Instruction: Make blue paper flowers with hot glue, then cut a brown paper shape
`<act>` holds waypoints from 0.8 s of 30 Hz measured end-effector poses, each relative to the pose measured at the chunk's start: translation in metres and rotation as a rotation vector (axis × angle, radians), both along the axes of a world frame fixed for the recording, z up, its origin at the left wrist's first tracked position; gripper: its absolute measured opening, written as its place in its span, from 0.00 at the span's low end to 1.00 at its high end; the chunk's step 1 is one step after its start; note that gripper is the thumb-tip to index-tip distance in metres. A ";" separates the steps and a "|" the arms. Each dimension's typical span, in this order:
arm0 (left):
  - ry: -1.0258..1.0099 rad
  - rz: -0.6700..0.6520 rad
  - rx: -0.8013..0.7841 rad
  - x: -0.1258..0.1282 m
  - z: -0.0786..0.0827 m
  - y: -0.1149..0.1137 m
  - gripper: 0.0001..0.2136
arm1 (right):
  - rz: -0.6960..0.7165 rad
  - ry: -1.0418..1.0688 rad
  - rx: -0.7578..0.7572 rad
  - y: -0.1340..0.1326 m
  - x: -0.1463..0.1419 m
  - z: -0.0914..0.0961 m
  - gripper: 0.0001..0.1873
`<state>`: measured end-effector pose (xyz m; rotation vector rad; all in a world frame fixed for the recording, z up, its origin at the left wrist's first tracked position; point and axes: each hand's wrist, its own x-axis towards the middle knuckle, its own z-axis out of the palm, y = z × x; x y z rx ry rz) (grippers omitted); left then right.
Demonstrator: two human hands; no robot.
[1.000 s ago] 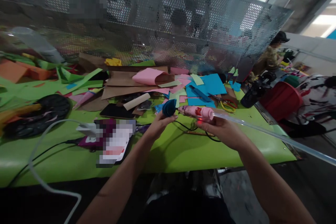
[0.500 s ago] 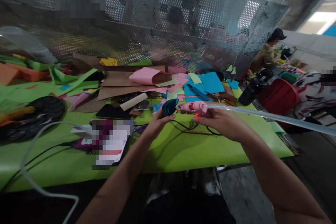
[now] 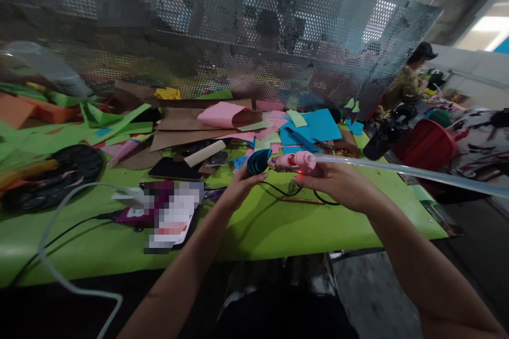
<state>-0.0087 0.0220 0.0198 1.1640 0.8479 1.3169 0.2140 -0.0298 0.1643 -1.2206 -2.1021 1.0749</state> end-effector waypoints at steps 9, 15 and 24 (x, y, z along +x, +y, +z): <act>-0.005 -0.005 0.018 -0.001 0.002 -0.002 0.23 | -0.076 -0.019 0.113 0.001 0.004 -0.005 0.20; -0.028 -0.008 0.000 0.000 0.005 -0.004 0.23 | -0.086 0.024 0.084 0.002 0.007 -0.009 0.18; 0.117 0.085 -0.030 -0.003 0.006 -0.005 0.16 | -0.369 0.350 -0.062 0.004 0.040 -0.041 0.26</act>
